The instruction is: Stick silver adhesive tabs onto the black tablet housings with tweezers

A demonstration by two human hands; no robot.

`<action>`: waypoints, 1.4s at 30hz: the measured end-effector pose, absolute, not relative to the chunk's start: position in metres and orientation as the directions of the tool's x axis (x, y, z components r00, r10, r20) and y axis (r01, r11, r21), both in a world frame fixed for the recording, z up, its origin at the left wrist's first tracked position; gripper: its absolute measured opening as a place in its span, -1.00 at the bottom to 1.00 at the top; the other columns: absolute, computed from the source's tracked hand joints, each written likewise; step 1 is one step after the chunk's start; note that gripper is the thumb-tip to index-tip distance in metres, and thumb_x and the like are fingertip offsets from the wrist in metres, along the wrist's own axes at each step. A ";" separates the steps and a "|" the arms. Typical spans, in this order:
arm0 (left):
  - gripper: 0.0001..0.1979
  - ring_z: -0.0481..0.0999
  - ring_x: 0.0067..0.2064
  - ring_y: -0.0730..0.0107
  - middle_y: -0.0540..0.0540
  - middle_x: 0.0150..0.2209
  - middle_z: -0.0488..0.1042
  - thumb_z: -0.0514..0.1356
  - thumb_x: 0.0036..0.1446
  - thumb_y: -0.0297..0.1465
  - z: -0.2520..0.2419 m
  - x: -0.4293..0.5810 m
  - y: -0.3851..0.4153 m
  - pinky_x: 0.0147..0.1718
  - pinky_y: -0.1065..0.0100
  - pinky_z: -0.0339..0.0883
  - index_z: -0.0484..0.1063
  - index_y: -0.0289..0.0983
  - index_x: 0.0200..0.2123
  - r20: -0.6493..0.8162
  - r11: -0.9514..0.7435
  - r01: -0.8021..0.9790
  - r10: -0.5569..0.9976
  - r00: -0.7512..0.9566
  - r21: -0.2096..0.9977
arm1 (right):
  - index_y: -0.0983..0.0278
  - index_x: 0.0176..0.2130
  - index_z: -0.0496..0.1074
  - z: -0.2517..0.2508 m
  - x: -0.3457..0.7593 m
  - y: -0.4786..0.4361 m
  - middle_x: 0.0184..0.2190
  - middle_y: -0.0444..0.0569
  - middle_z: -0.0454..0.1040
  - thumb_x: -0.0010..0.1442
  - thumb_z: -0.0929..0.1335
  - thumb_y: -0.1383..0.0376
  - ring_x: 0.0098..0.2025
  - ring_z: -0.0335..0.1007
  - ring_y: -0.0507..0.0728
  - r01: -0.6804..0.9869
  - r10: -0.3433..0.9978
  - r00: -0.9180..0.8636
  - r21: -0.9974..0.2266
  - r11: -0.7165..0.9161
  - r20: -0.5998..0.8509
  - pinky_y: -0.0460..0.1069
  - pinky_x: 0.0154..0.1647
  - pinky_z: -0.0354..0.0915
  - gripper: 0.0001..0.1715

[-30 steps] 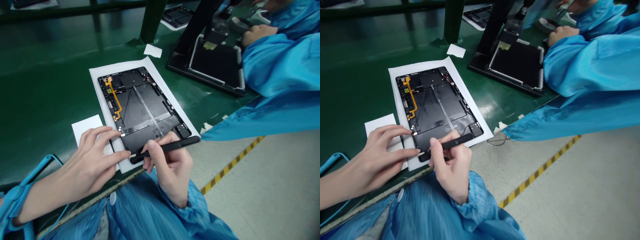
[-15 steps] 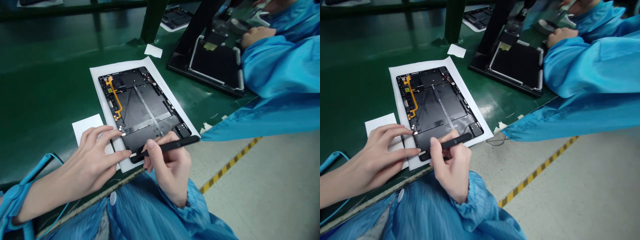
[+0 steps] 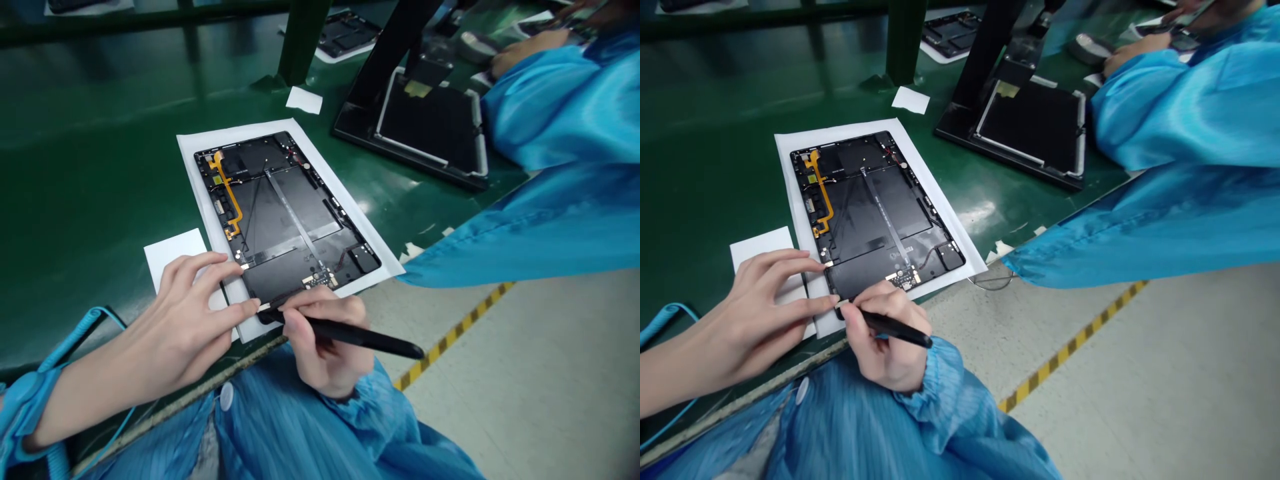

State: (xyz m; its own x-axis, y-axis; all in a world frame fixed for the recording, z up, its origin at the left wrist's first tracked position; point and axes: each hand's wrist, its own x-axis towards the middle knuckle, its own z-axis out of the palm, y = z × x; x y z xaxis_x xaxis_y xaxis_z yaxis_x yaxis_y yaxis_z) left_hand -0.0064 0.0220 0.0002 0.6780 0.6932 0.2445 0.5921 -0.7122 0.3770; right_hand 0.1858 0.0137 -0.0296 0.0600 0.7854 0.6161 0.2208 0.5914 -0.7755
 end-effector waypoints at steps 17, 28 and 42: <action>-0.67 0.16 0.17 -0.16 -0.28 0.12 0.20 0.03 0.24 -0.58 0.000 -0.006 0.022 -0.01 -0.20 0.18 0.32 -0.23 0.04 0.250 -0.725 0.585 0.681 0.689 0.363 | 0.23 -0.33 0.34 -0.030 0.192 0.014 -0.48 -0.13 0.38 0.16 0.35 0.51 -0.49 0.43 0.06 0.205 0.820 0.033 -0.807 0.553 0.571 -0.05 -0.57 0.33 -0.81; -0.66 0.23 0.17 -0.03 -0.24 0.06 0.27 0.03 0.24 -0.59 0.006 -0.011 0.021 0.05 -0.03 0.17 0.36 -0.19 0.03 0.256 -0.762 0.566 0.642 0.723 0.314 | 0.22 -0.23 0.31 -0.019 0.220 0.035 -0.35 -0.03 0.46 0.35 0.28 0.21 -0.46 0.47 0.07 0.051 0.894 -0.269 -0.922 0.384 0.357 -0.02 -0.48 0.44 -0.87; -0.68 0.23 0.18 -0.06 -0.21 0.06 0.31 0.05 0.21 -0.59 0.005 -0.009 0.020 0.05 -0.09 0.13 0.41 -0.14 -0.06 0.282 -0.767 0.595 0.641 0.714 0.240 | 0.23 -0.29 0.36 -0.015 0.217 0.036 -0.35 0.04 0.49 0.31 0.30 0.25 -0.29 0.52 0.17 0.119 0.902 -0.273 -0.919 0.376 0.333 0.00 -0.46 0.45 -0.87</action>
State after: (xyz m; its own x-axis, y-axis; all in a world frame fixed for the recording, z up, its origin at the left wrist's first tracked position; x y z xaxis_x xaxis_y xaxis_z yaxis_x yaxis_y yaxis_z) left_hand -0.0085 0.0196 0.0047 0.7138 0.6412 0.2818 0.5947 -0.7674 0.2397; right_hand 0.2171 0.0355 -0.0147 -0.2733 0.9023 0.3335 0.1190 0.3757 -0.9191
